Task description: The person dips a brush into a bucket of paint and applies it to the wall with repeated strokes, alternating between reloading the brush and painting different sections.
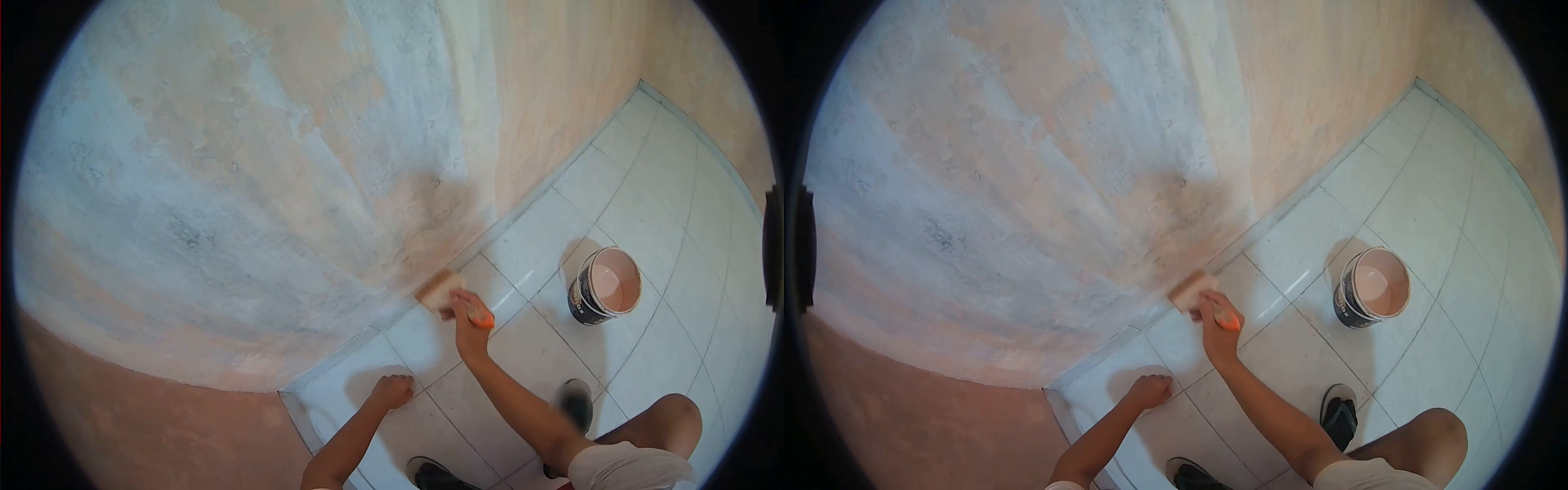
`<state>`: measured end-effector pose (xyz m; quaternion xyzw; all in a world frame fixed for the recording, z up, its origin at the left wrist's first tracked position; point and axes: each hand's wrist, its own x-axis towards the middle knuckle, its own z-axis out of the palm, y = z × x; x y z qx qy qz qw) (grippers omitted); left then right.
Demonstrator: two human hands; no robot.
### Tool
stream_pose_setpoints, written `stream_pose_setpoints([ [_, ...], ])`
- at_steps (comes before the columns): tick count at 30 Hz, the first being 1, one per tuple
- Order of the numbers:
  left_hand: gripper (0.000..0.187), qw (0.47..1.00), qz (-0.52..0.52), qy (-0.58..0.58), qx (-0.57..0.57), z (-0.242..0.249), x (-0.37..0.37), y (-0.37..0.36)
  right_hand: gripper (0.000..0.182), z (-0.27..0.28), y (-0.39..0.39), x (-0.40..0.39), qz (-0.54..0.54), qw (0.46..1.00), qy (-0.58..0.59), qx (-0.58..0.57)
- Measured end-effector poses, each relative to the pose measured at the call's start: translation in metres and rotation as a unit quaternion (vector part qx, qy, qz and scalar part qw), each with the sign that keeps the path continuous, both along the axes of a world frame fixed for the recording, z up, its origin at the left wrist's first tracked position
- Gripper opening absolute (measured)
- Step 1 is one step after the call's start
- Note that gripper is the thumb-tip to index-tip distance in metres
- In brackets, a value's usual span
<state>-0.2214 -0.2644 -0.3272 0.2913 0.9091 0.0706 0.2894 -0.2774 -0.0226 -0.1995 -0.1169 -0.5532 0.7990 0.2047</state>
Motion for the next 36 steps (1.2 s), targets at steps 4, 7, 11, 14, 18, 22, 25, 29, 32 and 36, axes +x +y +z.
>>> stream_pose_setpoints([
  [4, 0.025, 1.000, -0.009, -0.014, -0.020, 0.002, -0.007, 0.003, 0.024, 0.133, 0.000, -0.067, 0.000, 0.989, 0.144, 0.031],
  [7, 0.025, 1.000, -0.013, -0.006, -0.011, -0.003, -0.005, -0.002, 0.027, 0.244, 0.007, -0.082, -0.012, 0.942, 0.335, 0.028],
  [11, 0.024, 1.000, -0.013, 0.019, 0.020, -0.010, -0.004, -0.005, 0.026, 0.274, 0.008, -0.076, -0.018, 0.910, 0.414, -0.003],
  [14, 0.024, 1.000, -0.010, 0.016, 0.016, -0.005, -0.002, -0.004, 0.023, 0.197, 0.000, -0.072, -0.008, 0.953, 0.304, 0.002],
  [18, 0.024, 1.000, -0.004, 0.022, 0.015, -0.001, -0.002, -0.003, 0.021, 0.037, -0.002, -0.031, 0.000, 0.995, 0.084, 0.049],
  [22, 0.023, 1.000, 0.001, 0.015, -0.003, -0.004, -0.003, -0.001, 0.025, 0.017, 0.002, -0.006, 0.001, 1.000, 0.003, -0.021],
  [25, 0.024, 1.000, -0.011, 0.008, -0.007, -0.009, -0.003, -0.002, 0.020, 0.106, 0.003, -0.050, -0.008, 0.993, 0.116, 0.017],
  [29, 0.026, 1.000, -0.021, -0.008, -0.011, -0.005, -0.008, 0.000, 0.022, 0.271, 0.005, -0.086, 0.003, 0.940, 0.341, -0.021],
  [32, 0.026, 1.000, -0.020, 0.013, 0.002, -0.009, -0.006, -0.003, 0.028, 0.313, 0.012, -0.081, 0.012, 0.911, 0.412, -0.006],
  [36, 0.025, 1.000, -0.016, 0.010, 0.005, -0.003, -0.004, -0.003, 0.028, 0.232, 0.001, -0.087, -0.018, 0.941, 0.337, -0.002],
])
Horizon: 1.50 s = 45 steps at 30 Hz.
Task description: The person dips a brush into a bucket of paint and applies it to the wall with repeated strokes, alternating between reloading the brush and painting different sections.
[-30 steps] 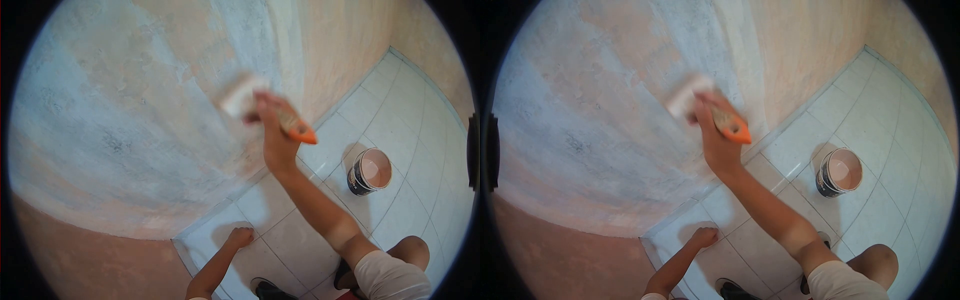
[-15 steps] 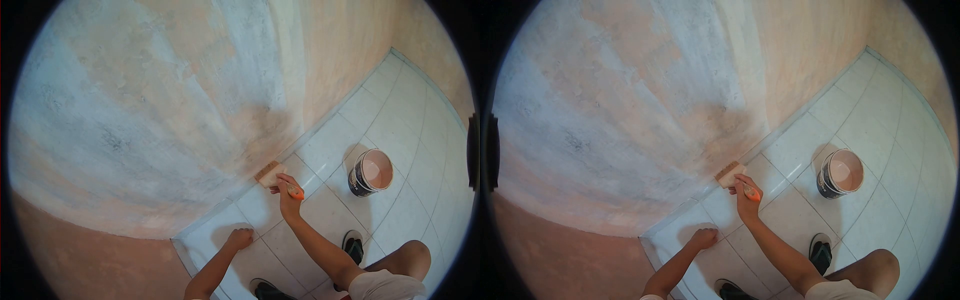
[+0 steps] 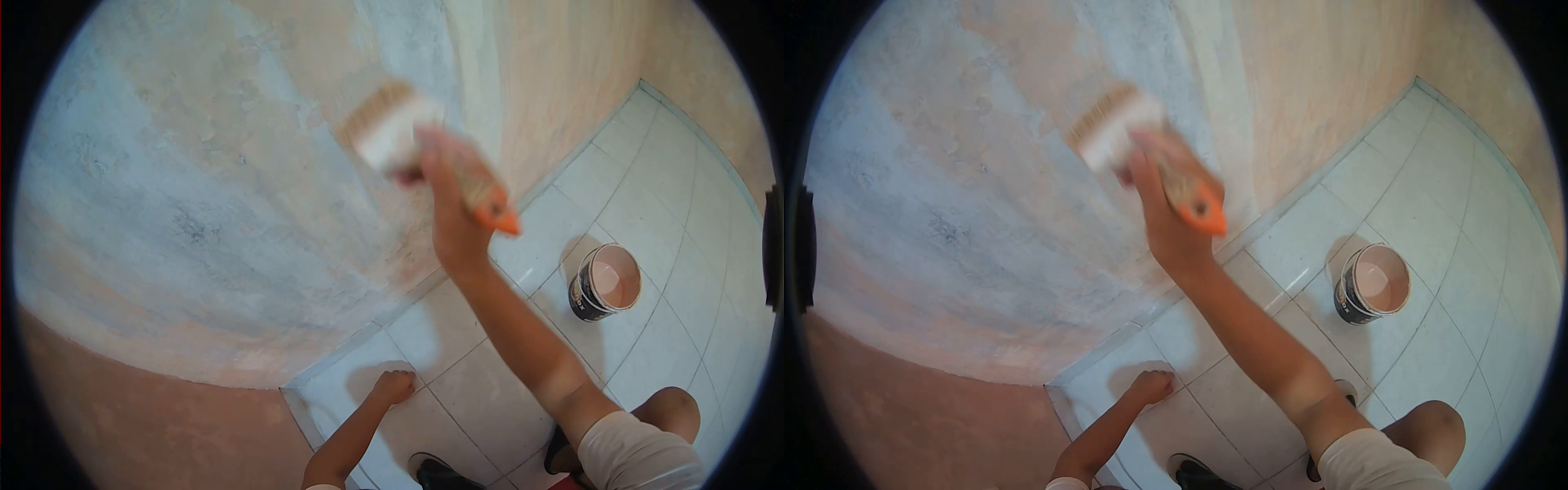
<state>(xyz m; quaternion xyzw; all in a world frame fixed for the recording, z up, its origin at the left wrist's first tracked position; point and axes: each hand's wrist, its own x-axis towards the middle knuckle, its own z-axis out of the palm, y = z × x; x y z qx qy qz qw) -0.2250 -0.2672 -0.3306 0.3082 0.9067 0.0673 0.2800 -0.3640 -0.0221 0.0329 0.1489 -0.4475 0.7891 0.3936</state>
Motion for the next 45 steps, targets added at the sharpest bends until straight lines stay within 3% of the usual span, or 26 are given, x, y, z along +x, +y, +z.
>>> stream_pose_setpoints([
  [3, 0.025, 1.000, 0.009, 0.000, 0.003, 0.001, 0.003, 0.001, 0.022, -0.133, -0.005, 0.028, -0.045, 0.982, -0.175, 0.055],
  [5, 0.025, 1.000, 0.006, 0.015, 0.000, 0.000, 0.005, 0.000, 0.021, -0.188, -0.004, 0.058, 0.033, 0.943, -0.329, -0.015],
  [9, 0.026, 1.000, 0.003, 0.018, -0.002, -0.008, 0.001, 0.000, 0.024, -0.193, 0.003, 0.070, 0.033, 0.934, -0.355, -0.036],
  [14, 0.025, 1.000, -0.009, 0.004, -0.010, -0.012, -0.003, -0.001, 0.024, -0.019, 0.009, -0.007, -0.030, 0.998, -0.046, 0.040],
  [16, 0.025, 1.000, -0.007, -0.001, -0.011, -0.009, -0.003, -0.001, 0.026, 0.062, 0.012, -0.007, 0.027, 0.999, 0.018, -0.017],
  [17, 0.025, 1.000, -0.004, -0.004, -0.010, -0.007, -0.004, 0.000, 0.026, 0.081, 0.016, -0.008, 0.027, 0.999, 0.020, -0.015],
  [19, 0.025, 1.000, -0.004, -0.001, -0.009, -0.006, -0.006, 0.001, 0.027, 0.101, 0.023, -0.008, 0.007, 0.988, 0.156, 0.013],
  [22, 0.025, 1.000, -0.004, -0.003, -0.011, -0.005, -0.002, 0.000, 0.027, 0.049, 0.014, -0.005, 0.013, 0.998, 0.056, -0.026],
  [27, 0.027, 0.999, 0.008, -0.021, -0.040, 0.006, 0.000, 0.003, 0.024, -0.162, 0.008, 0.041, 0.010, 0.965, -0.262, -0.005],
  [28, 0.027, 0.999, 0.010, -0.016, -0.031, 0.005, 0.001, 0.002, 0.024, -0.185, 0.009, 0.054, 0.037, 0.944, -0.327, -0.029],
  [30, 0.027, 1.000, 0.011, -0.013, -0.021, 0.005, 0.002, 0.003, 0.025, -0.192, 0.009, 0.070, 0.045, 0.937, -0.342, -0.052],
  [32, 0.027, 0.999, 0.003, -0.022, -0.034, 0.006, -0.001, 0.006, 0.024, -0.171, 0.011, 0.066, 0.053, 0.946, -0.314, -0.059],
  [35, 0.025, 1.000, -0.005, 0.001, -0.014, -0.003, -0.002, 0.003, 0.020, -0.071, 0.005, 0.019, 0.020, 0.989, -0.144, -0.014],
  [39, 0.026, 0.999, -0.015, -0.013, -0.028, -0.008, -0.005, 0.001, 0.025, 0.074, 0.008, -0.003, 0.069, 0.995, 0.047, -0.046],
  [42, 0.025, 1.000, 0.001, -0.010, -0.015, -0.004, -0.004, 0.002, 0.025, 0.097, 0.014, -0.009, 0.056, 0.987, 0.149, -0.026],
  [45, 0.024, 1.000, 0.004, -0.008, -0.018, 0.001, -0.001, 0.002, 0.028, 0.024, 0.002, -0.005, 0.016, 1.000, 0.011, -0.013],
])
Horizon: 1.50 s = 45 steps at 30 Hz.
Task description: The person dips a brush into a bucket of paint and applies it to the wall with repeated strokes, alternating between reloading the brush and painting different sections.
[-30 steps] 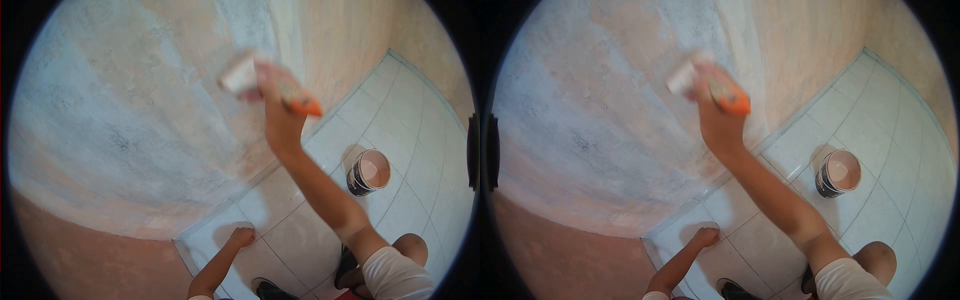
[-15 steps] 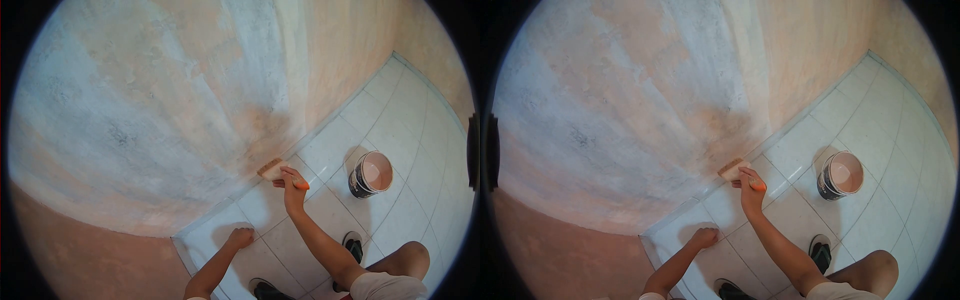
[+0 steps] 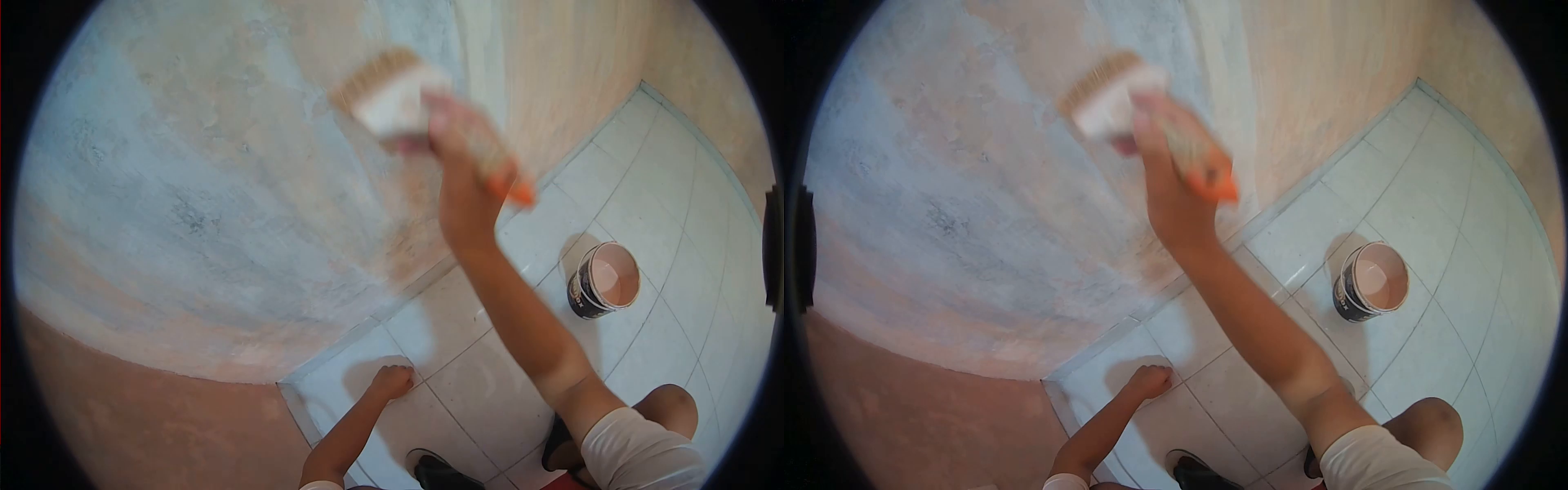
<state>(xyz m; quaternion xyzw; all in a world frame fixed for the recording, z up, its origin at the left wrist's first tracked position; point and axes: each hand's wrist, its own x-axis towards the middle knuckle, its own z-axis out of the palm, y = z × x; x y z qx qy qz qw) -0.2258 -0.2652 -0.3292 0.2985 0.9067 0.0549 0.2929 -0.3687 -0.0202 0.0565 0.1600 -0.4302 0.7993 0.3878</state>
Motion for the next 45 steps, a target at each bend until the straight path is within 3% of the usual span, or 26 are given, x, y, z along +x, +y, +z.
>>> stream_pose_setpoints([
  [2, 0.022, 0.999, 0.007, 0.024, 0.028, 0.001, 0.003, -0.001, 0.023, -0.098, -0.009, 0.006, -0.060, 0.995, -0.080, 0.009],
  [5, 0.022, 0.999, 0.016, 0.036, 0.037, 0.000, 0.010, -0.004, 0.024, -0.209, -0.010, 0.052, -0.013, 0.956, -0.294, -0.006],
  [6, 0.022, 0.999, 0.010, 0.025, 0.024, -0.001, 0.017, -0.008, 0.026, -0.241, -0.012, 0.066, 0.021, 0.933, -0.359, -0.036],
  [9, 0.022, 0.995, 0.035, 0.058, 0.075, 0.001, 0.022, -0.005, 0.025, -0.291, -0.016, 0.093, 0.004, 0.918, -0.391, -0.065],
  [12, 0.021, 0.993, 0.062, 0.039, 0.089, 0.006, 0.032, -0.002, 0.023, -0.267, -0.018, 0.074, 0.011, 0.929, -0.358, -0.094],
  [15, 0.022, 0.993, 0.072, 0.028, 0.094, 0.004, 0.025, 0.001, 0.022, -0.198, -0.012, 0.023, -0.017, 0.975, -0.222, -0.011],
  [18, 0.023, 0.991, 0.095, -0.001, 0.089, 0.000, 0.022, 0.002, 0.027, -0.101, 0.009, 0.000, 0.024, 0.996, -0.085, 0.001],
  [19, 0.022, 0.991, 0.103, -0.004, 0.090, 0.000, 0.021, 0.003, 0.028, -0.081, 0.014, -0.003, 0.019, 1.000, -0.013, 0.007],
  [21, 0.022, 0.989, 0.115, -0.003, 0.091, 0.000, 0.019, 0.006, 0.029, -0.057, 0.024, 0.001, 0.022, 0.999, 0.019, 0.016],
  [23, 0.020, 0.987, 0.123, -0.008, 0.104, -0.001, 0.020, 0.005, 0.029, -0.068, 0.027, -0.001, 0.027, 0.998, 0.049, 0.022],
  [29, 0.024, 0.977, 0.131, 0.035, 0.164, -0.007, 0.019, 0.006, 0.023, -0.247, 0.003, 0.040, -0.021, 0.975, -0.219, 0.043],
  [31, 0.025, 0.976, 0.140, 0.054, 0.156, -0.007, 0.020, 0.009, 0.023, -0.281, 0.001, 0.064, 0.031, 0.934, -0.346, -0.081],
  [33, 0.027, 0.975, 0.143, 0.076, 0.152, -0.009, 0.018, 0.012, 0.023, -0.302, 0.006, 0.083, 0.022, 0.929, -0.366, -0.056],
  [35, 0.027, 0.962, 0.141, 0.143, 0.187, -0.013, 0.020, 0.014, 0.023, -0.309, 0.014, 0.089, 0.012, 0.921, -0.388, -0.026],
  [39, 0.026, 0.947, 0.156, 0.196, 0.200, -0.028, 0.018, 0.014, 0.042, -0.278, 0.037, 0.078, 0.141, 0.911, -0.388, -0.016],
  [43, 0.017, 0.957, 0.151, 0.201, 0.147, -0.042, 0.028, 0.000, 0.065, -0.247, 0.043, 0.051, 0.279, 0.908, -0.309, 0.050],
  [45, 0.014, 0.964, 0.148, 0.196, 0.105, -0.043, 0.021, -0.003, 0.062, -0.235, 0.041, 0.042, 0.289, 0.908, -0.296, 0.057],
])
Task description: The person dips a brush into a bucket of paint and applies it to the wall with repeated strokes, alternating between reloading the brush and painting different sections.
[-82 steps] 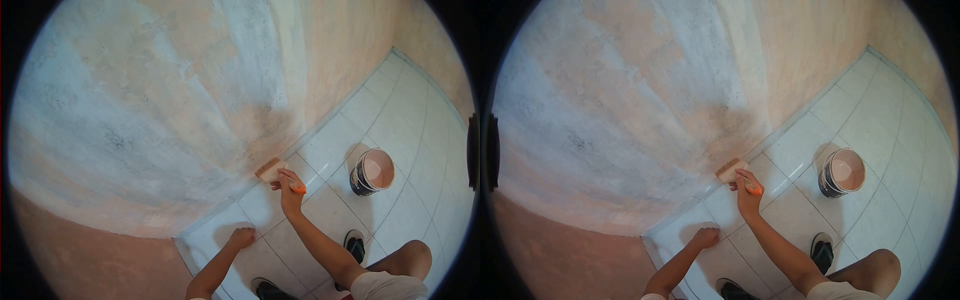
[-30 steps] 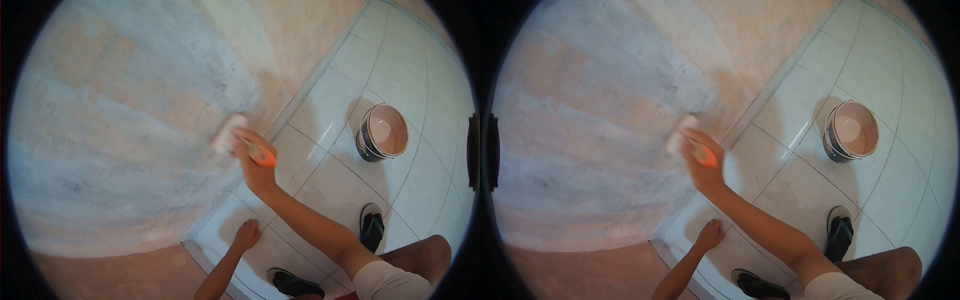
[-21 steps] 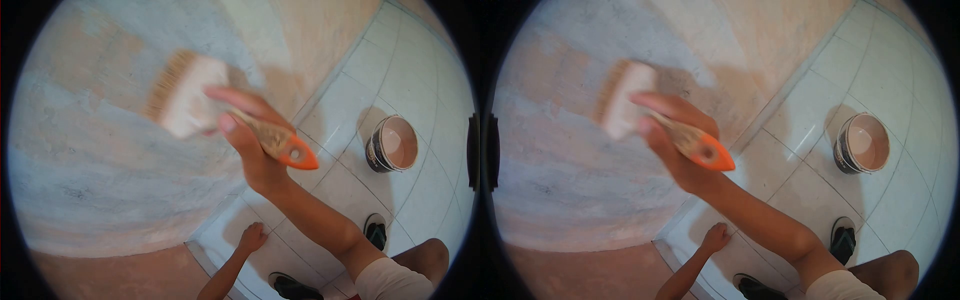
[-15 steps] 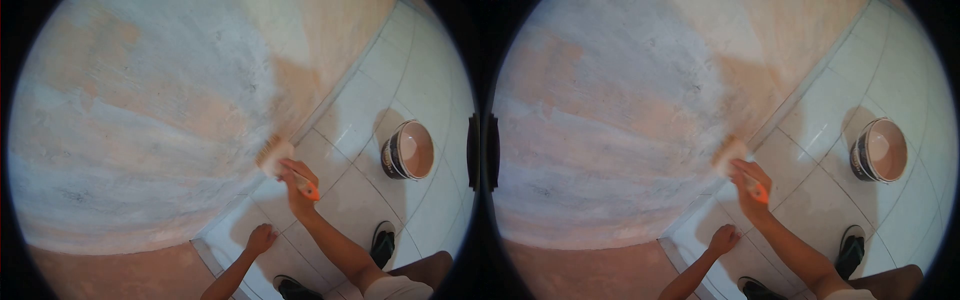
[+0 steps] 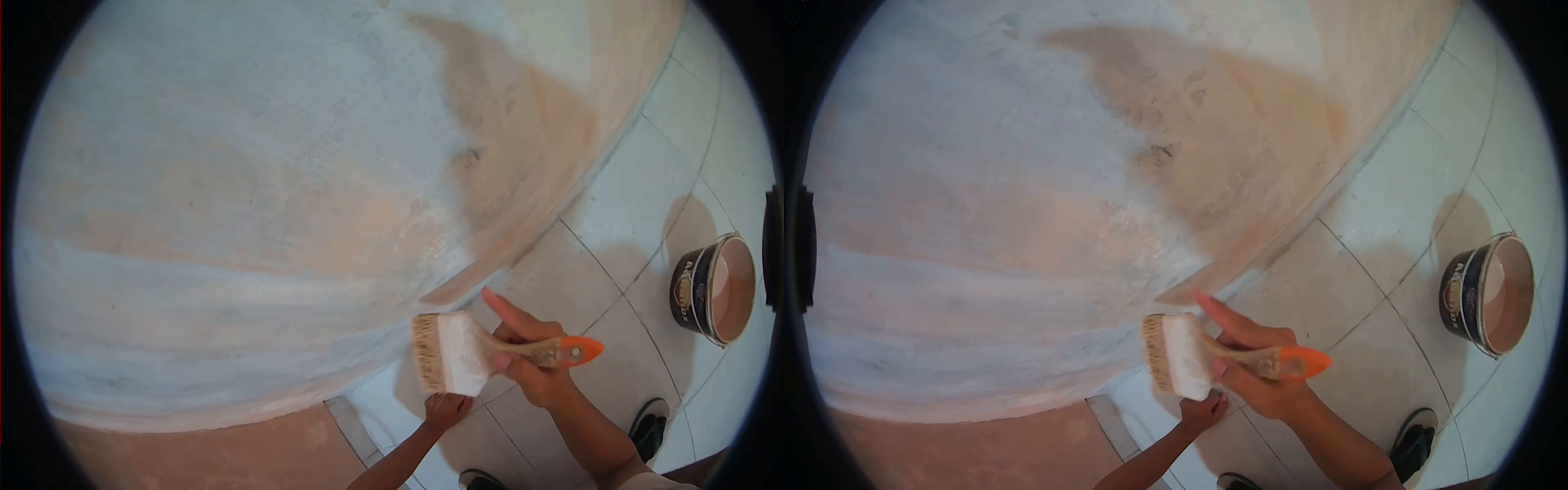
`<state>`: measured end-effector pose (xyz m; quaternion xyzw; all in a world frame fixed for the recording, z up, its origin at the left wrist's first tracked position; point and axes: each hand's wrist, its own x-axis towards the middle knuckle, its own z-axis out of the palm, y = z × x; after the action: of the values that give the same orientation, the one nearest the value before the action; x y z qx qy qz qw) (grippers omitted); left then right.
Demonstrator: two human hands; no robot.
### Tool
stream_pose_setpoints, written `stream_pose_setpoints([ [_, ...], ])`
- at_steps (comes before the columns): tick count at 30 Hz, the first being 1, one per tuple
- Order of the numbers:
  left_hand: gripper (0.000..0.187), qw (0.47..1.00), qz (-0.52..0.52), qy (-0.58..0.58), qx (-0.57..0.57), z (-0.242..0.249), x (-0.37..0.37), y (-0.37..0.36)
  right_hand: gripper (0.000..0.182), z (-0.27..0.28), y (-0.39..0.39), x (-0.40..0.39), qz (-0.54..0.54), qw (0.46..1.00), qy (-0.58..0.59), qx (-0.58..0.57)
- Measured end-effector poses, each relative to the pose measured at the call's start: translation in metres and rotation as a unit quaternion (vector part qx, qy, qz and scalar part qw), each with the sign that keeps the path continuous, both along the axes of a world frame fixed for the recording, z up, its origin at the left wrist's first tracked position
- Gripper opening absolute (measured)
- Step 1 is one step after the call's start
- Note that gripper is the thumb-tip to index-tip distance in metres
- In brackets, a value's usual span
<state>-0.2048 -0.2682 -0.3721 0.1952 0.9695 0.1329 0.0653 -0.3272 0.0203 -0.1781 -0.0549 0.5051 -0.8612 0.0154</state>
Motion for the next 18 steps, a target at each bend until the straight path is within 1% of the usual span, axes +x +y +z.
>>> stream_pose_setpoints([
  [2, 0.025, 0.990, -0.045, 0.082, 0.102, 0.010, -0.013, 0.007, 0.060, -0.002, -0.007, -0.010, 0.013, 1.000, 0.014, 0.000],
  [3, 0.024, 0.989, -0.049, 0.084, 0.109, 0.003, -0.010, 0.002, 0.053, -0.006, -0.012, -0.013, -0.023, 0.998, 0.063, 0.004],
  [4, 0.023, 0.988, -0.053, 0.086, 0.116, -0.004, -0.006, -0.004, 0.050, -0.009, -0.014, -0.014, -0.041, 0.996, 0.085, 0.004],
  [5, 0.022, 0.997, -0.016, -0.035, 0.064, -0.022, 0.011, -0.019, 0.047, -0.012, -0.017, -0.016, -0.058, 0.993, 0.107, 0.005],
  [6, 0.034, 0.994, 0.004, -0.098, 0.039, -0.045, 0.022, -0.033, 0.040, -0.015, -0.014, -0.015, -0.035, 0.993, 0.112, 0.010],
  [7, 0.048, 0.987, 0.024, -0.158, 0.009, -0.050, 0.021, -0.035, 0.033, -0.016, -0.013, -0.016, -0.011, 0.993, 0.117, 0.016],
  [8, 0.046, 0.988, 0.017, -0.155, 0.012, -0.054, 0.023, -0.035, 0.033, -0.016, -0.014, -0.016, -0.011, 0.993, 0.116, 0.015],
  [9, 0.043, 0.991, 0.007, -0.129, 0.018, -0.057, 0.024, -0.036, 0.030, -0.014, -0.017, -0.016, -0.025, 0.993, 0.117, 0.000],
  [10, 0.040, 0.994, -0.006, -0.103, 0.023, -0.050, 0.017, -0.030, 0.027, -0.012, -0.018, -0.016, -0.039, 0.992, 0.119, -0.015],
  [14, 0.030, 0.999, -0.035, -0.028, 0.023, -0.030, 0.006, -0.019, 0.027, -0.003, -0.019, -0.014, -0.049, 0.991, 0.125, -0.008],
  [15, 0.027, 0.999, -0.039, -0.015, 0.023, -0.026, 0.005, -0.018, 0.027, 0.001, -0.018, -0.011, -0.065, 0.993, 0.095, 0.018],
  [16, 0.025, 0.999, -0.041, -0.003, 0.025, -0.022, 0.005, -0.018, 0.033, 0.007, -0.017, -0.009, -0.082, 0.993, 0.066, 0.045],
  [17, 0.022, 0.999, -0.043, 0.011, 0.027, -0.018, 0.006, -0.017, 0.033, 0.014, -0.015, -0.006, -0.084, 0.993, 0.069, 0.048],
  [18, 0.020, 0.998, -0.045, 0.022, 0.031, -0.014, 0.004, -0.016, 0.033, 0.023, -0.012, -0.005, -0.127, 0.986, 0.088, 0.068],
])
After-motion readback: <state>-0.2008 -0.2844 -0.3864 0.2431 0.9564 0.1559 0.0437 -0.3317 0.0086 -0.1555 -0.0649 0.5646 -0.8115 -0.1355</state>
